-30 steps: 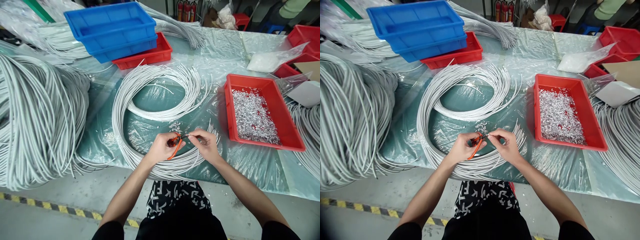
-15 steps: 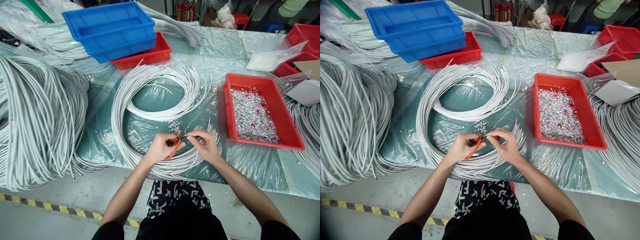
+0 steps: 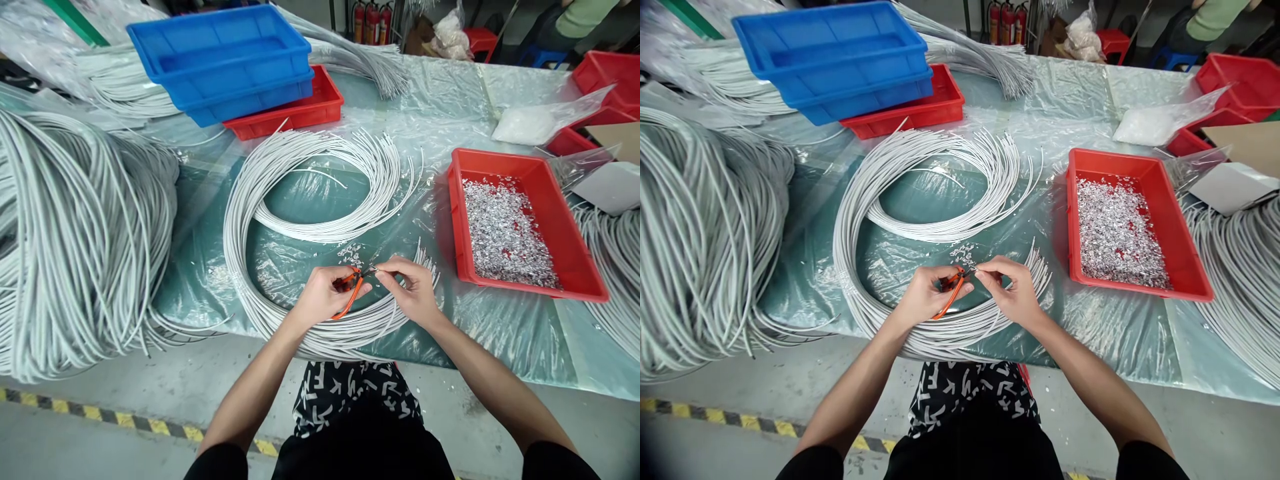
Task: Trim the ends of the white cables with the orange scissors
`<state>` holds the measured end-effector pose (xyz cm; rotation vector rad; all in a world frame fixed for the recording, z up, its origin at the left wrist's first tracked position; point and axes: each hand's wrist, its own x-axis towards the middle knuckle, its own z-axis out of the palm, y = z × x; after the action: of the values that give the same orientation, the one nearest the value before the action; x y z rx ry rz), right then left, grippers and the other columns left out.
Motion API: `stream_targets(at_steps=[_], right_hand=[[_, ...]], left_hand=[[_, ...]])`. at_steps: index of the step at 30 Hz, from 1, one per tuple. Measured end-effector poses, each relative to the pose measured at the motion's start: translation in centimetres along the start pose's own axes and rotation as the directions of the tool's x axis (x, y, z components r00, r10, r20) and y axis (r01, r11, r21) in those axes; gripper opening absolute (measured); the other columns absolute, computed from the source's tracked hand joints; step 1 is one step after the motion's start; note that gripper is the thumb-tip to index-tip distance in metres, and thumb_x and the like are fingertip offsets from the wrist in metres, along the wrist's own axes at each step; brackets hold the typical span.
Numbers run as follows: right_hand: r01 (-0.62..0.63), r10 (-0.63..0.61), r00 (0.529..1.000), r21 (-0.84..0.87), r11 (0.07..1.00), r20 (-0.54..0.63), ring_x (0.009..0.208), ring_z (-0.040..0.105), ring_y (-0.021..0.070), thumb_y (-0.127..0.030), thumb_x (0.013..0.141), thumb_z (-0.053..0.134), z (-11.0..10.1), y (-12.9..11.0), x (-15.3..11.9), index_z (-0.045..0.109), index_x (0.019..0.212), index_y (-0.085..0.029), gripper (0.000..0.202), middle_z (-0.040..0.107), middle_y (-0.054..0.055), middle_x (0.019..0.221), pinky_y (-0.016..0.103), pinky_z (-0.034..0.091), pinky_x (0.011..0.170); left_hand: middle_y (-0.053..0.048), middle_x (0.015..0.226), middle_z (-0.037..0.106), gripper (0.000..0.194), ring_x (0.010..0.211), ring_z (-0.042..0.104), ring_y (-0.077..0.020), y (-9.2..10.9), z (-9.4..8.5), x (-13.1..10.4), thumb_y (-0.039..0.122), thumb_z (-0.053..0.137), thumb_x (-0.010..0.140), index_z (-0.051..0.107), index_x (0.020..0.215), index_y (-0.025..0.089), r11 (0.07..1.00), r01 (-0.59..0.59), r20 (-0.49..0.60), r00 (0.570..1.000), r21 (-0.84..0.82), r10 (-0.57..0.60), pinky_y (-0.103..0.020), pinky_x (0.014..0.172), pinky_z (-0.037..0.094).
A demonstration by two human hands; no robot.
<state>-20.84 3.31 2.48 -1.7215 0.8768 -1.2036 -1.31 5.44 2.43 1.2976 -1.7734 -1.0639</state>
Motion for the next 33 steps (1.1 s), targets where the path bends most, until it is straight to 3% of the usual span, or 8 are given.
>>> stream_targets(at_steps=[5,16,25,29,33], right_hand=[[0.054,-0.055,0.998,-0.061,0.997,-0.008,0.064,0.054,0.0143,-0.018,0.089,0.063,0.05,-0.31,0.07,0.073,0.089,-0.020,0.010,0.067,0.002,0.073,0.029,0.044,0.057],[0.128,-0.133,0.991,-0.254,0.959,0.001,0.064,0.056,0.0174,-0.018,0.090,0.061,0.42,0.04,-0.12,0.072,0.089,-0.022,0.012,0.067,0.003,0.071,0.033,0.047,0.063],[0.137,-0.148,0.988,-0.236,0.962,-0.030,0.061,0.052,0.0156,-0.015,0.089,0.062,1.01,-0.04,-0.20,0.067,0.080,-0.020,0.011,0.062,0.002,0.066,0.031,0.044,0.062],[0.071,-0.081,0.996,-0.204,0.976,-0.044,0.059,0.050,0.0151,-0.021,0.090,0.062,1.00,-0.12,-0.24,0.068,0.080,-0.021,0.012,0.061,0.002,0.065,0.031,0.044,0.059],[0.033,-0.038,0.998,-0.119,0.992,-0.044,0.060,0.050,0.0145,-0.022,0.090,0.062,0.98,-0.14,-0.44,0.070,0.084,-0.020,0.010,0.060,0.001,0.066,0.029,0.043,0.057]], left_hand=[[0.005,0.060,0.032,0.038,0.060,0.026,-0.0092,0.01,-0.12,-0.09,0.033,0.071,0.080,0.044,0.060,0.015,0.999,0.019,0.020,1.000,-0.034,-0.019,-0.023,0.053,0.023],[0.005,0.061,0.036,0.037,0.059,0.028,-0.0095,0.03,0.06,0.00,0.037,0.069,0.082,0.047,0.061,0.016,0.998,0.017,-0.008,1.000,0.054,-0.016,-0.022,0.054,0.026],[0.006,0.059,0.032,0.040,0.059,0.025,-0.0090,-0.02,0.40,-0.08,0.039,0.070,0.082,0.047,0.059,0.015,0.998,0.058,0.006,0.998,-0.013,-0.058,-0.022,0.052,0.023],[0.005,0.059,0.036,0.038,0.058,0.028,-0.0087,-0.01,0.38,-0.13,0.041,0.070,0.081,0.054,0.062,0.013,0.998,0.057,-0.036,0.998,0.001,-0.057,-0.022,0.052,0.024],[0.003,0.059,0.042,0.038,0.057,0.033,-0.0091,-0.04,0.04,-0.10,0.045,0.069,0.082,0.061,0.066,0.011,0.998,0.055,-0.151,0.987,0.010,-0.052,-0.022,0.052,0.027]])
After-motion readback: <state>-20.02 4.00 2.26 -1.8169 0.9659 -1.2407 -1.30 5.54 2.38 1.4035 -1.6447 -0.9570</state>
